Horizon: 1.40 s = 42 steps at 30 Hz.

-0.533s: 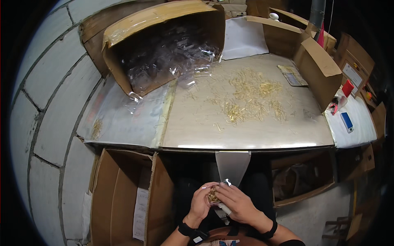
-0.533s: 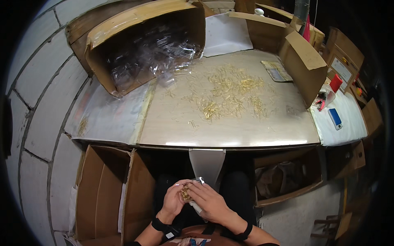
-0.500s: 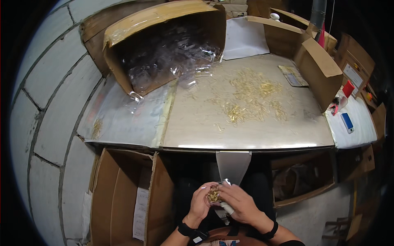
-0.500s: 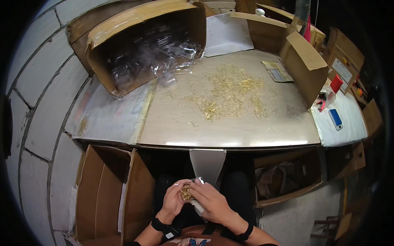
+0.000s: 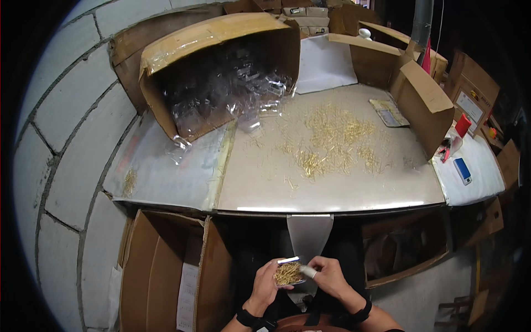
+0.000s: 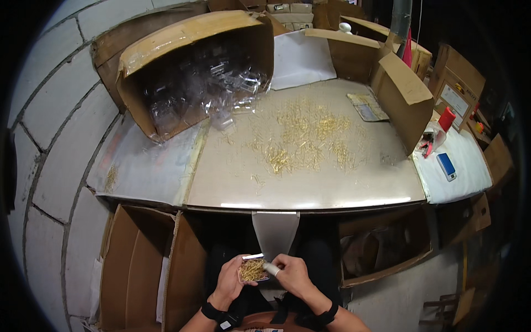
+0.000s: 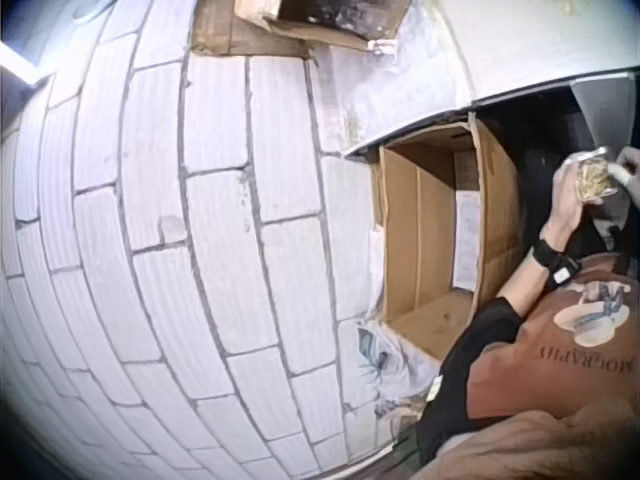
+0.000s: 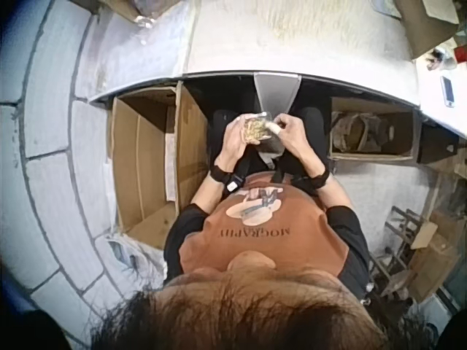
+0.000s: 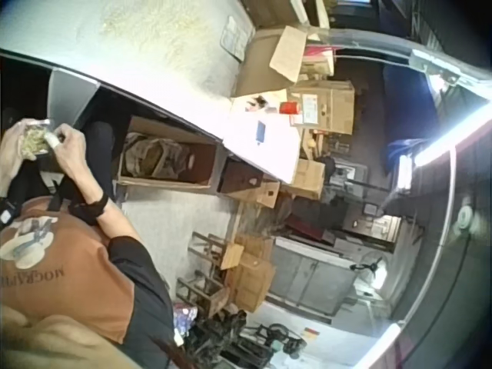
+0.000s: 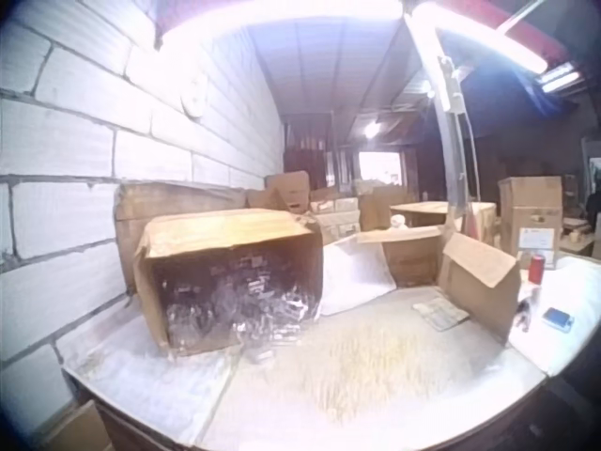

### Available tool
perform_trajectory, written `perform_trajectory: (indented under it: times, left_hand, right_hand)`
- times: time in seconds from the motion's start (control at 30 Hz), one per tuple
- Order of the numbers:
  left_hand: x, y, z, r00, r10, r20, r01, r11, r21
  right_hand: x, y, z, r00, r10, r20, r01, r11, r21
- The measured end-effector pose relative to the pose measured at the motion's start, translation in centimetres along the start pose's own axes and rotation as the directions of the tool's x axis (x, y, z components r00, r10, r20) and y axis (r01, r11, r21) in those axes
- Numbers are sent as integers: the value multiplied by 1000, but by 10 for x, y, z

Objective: The person is sorting and packaging small metal parts into plastic bags and larger boxes, utilizing a banding machine in a metal fabrication facility.

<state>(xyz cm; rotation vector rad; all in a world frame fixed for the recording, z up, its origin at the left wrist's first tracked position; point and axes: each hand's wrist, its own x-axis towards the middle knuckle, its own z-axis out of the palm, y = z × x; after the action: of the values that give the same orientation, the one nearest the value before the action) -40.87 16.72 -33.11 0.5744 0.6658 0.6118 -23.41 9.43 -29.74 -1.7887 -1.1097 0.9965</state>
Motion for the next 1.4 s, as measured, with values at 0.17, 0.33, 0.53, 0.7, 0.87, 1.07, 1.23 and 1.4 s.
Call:
perform_trajectory:
  times: [0.17, 0.33, 0.53, 0.7, 0.87, 1.07, 1.23, 1.4]
  left_hand:
    - [-7, -2, -31, 992, 4, -122, 25, 972, 234]
    - [-15, -10, -61, 979, -71, -192, 106, 978, 180]
    - [8, -27, -53, 986, -67, -156, 83, 991, 103]
    - [27, -23, -45, 991, -58, -117, 67, 995, 76]
    - [52, -63, -72, 987, -141, -77, 144, 989, 36]
    - [57, -77, -67, 954, -282, -97, 283, 959, -4]
    - [63, -73, -38, 948, -304, -92, 308, 951, 35]
    - [70, -68, -20, 958, -274, -79, 278, 960, 37]
  right_hand:
    - [37, -45, -19, 925, -354, -136, 332, 929, -163]
    - [161, -113, -24, 863, -497, 95, 463, 699, -545]
    - [323, -144, 20, 892, -386, 236, 420, 511, -750]
    - [297, -130, 27, 834, -345, 430, 532, 298, -792]
    - [192, -94, -15, 805, -381, 455, 574, 303, -761]
    - [123, -71, -48, 825, -539, 170, 557, 722, -410]
    - [124, -55, -48, 870, -471, -144, 438, 874, -209]
    - [126, -54, -8, 763, -647, -5, 476, 566, -673]
